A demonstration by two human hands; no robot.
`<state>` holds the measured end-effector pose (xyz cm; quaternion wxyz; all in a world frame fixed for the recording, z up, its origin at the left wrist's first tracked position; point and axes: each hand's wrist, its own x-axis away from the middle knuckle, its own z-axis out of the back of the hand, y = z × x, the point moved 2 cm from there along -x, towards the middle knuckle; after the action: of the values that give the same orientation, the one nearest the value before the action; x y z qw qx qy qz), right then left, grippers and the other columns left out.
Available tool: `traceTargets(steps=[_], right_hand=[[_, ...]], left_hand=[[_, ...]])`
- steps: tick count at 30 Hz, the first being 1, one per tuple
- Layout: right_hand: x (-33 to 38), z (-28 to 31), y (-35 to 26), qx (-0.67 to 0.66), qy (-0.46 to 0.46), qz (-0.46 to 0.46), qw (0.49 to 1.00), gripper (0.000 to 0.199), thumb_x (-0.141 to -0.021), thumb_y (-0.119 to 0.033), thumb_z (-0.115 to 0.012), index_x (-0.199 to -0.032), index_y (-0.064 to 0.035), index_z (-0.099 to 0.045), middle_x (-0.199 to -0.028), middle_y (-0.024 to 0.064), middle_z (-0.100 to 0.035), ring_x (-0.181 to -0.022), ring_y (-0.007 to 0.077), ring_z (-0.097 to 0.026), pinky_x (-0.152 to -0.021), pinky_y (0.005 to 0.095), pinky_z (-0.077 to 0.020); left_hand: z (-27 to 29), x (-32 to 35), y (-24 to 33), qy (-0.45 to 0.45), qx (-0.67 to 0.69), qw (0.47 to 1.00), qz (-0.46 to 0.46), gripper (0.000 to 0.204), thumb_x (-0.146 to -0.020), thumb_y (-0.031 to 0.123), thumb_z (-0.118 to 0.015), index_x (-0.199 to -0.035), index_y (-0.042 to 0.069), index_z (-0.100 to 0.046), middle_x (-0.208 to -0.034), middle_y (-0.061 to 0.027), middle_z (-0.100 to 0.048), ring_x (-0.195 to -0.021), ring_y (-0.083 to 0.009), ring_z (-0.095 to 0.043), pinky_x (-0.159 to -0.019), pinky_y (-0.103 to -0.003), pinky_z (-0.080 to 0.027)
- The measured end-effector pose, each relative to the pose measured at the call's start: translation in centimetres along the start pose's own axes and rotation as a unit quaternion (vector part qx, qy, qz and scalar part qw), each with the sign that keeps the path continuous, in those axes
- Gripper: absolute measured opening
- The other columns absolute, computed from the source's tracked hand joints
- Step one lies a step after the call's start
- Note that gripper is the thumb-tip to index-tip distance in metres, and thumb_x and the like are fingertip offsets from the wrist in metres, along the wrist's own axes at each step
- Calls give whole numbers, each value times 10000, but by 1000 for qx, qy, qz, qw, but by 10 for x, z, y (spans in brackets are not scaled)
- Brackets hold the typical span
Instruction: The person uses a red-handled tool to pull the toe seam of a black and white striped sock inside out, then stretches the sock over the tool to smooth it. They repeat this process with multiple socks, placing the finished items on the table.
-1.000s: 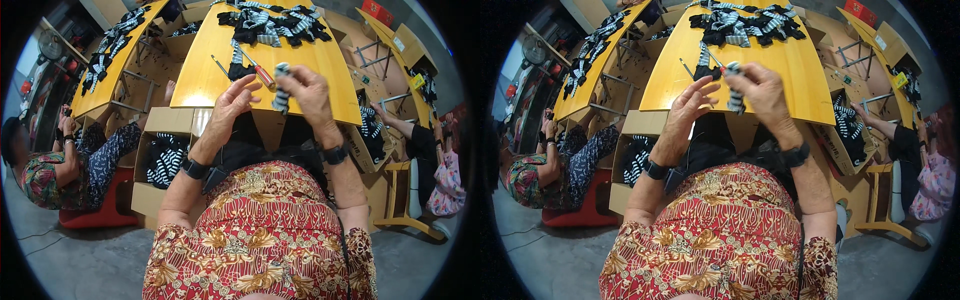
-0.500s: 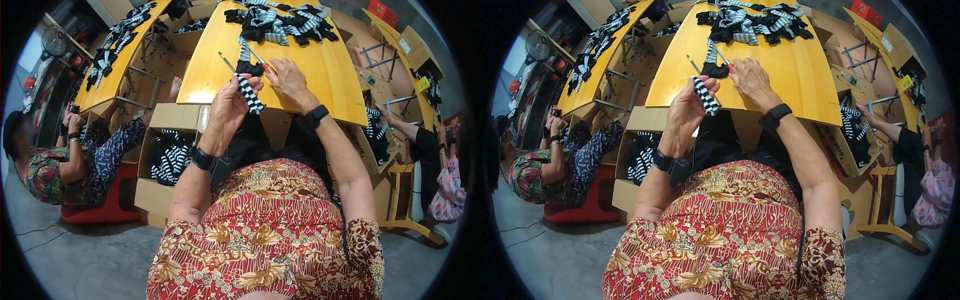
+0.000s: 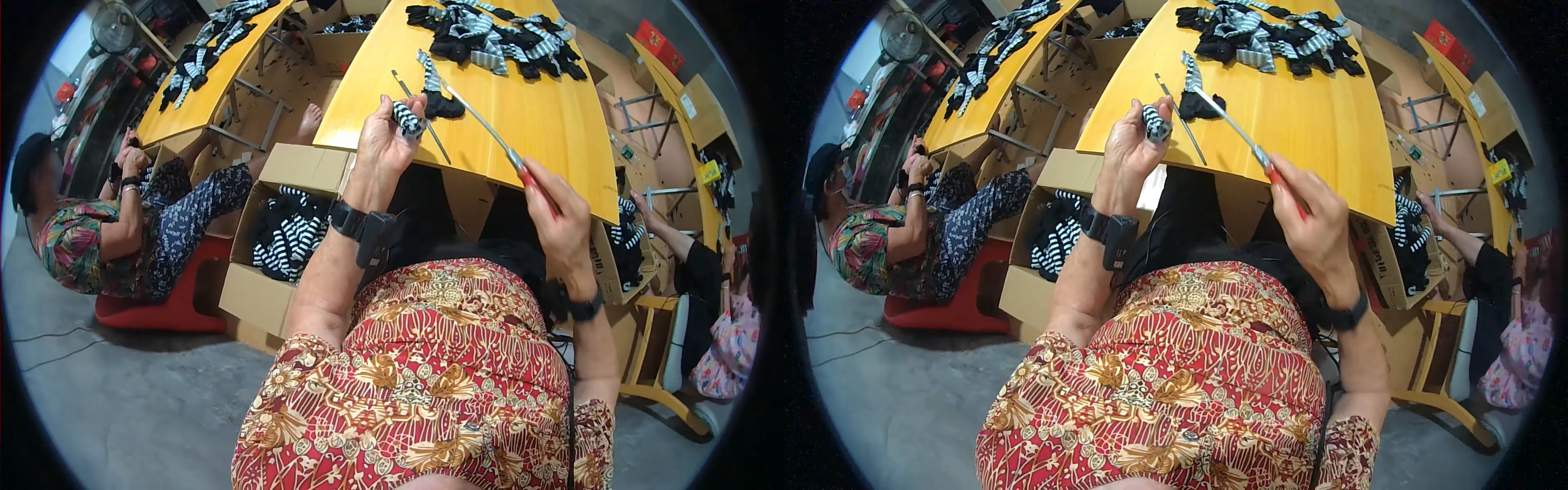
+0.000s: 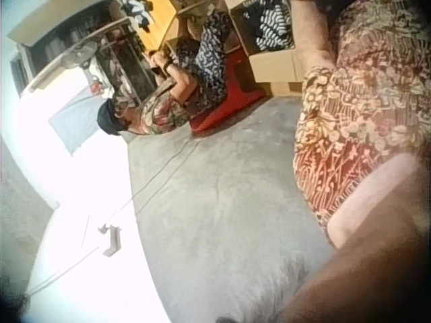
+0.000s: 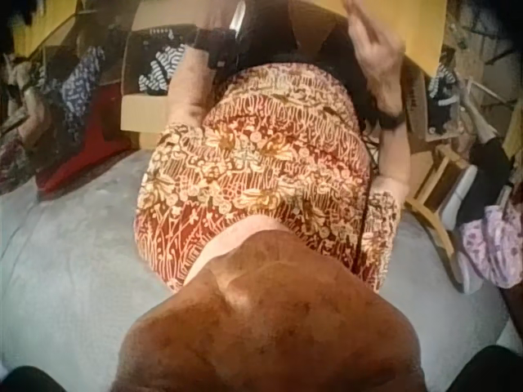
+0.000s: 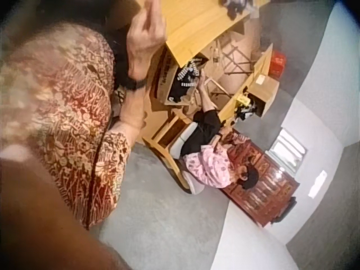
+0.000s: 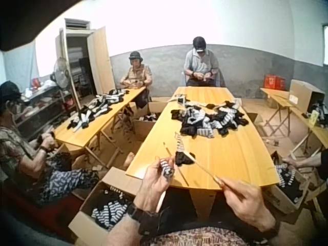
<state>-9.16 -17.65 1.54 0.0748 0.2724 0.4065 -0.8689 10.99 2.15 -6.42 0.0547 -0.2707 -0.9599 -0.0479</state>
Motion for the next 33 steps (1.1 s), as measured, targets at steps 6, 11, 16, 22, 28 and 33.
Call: traceTargets(steps=[6,11,16,22,28,33], right_hand=[[35,20,-31,-19,-51,26,998,388,-784,43,-582,-1167,-1,-622,-712,87,-551,-590,165,-525,-567,282,-438],[33,6,-23,-23,-47,28,998,394,-777,39,-587,-1168,-2,-618,-717,99,-555,-593,181,-535,-561,292,-443],[32,5,-27,3,-53,42,998,403,-774,29,-597,-1176,-5,-609,-709,103,-545,-583,196,-531,-554,304,-442],[29,-4,-21,67,-38,91,993,441,-770,11,-624,-1208,-29,-593,-693,92,-510,-566,220,-519,-548,337,-450],[30,-18,-17,128,-44,118,984,501,-778,-7,-636,-1269,-57,-551,-724,87,-491,-588,235,-530,-551,352,-470],[33,-20,-19,117,-45,135,983,501,-790,26,-605,-1283,-21,-529,-764,95,-506,-624,236,-544,-550,339,-480]], left_hand=[[-9,-3,6,-28,4,1000,-5,473,-1021,312,-343,-1108,-150,-401,-1070,-275,-542,-912,-311,-626,-784,-369,-596],[-15,2,-5,-11,-11,1000,-12,469,-1020,311,-348,-1108,-146,-403,-1072,-272,-539,-936,-312,-616,-790,-374,-594],[-21,4,-10,0,-7,1000,-26,455,-1019,318,-351,-1089,-127,-417,-1063,-263,-541,-942,-311,-613,-789,-373,-593],[-24,7,-23,-17,-27,999,-16,388,-1008,311,-395,-1008,-72,-457,-1002,-215,-554,-896,-293,-621,-776,-364,-597],[-39,16,-35,-38,-85,993,-69,297,-982,305,-476,-1016,11,-499,-918,-122,-574,-790,-201,-606,-655,-275,-566],[-49,17,-38,-105,-123,984,-73,291,-973,295,-508,-1092,30,-494,-914,-90,-579,-671,-124,-525,-528,-209,-437]])
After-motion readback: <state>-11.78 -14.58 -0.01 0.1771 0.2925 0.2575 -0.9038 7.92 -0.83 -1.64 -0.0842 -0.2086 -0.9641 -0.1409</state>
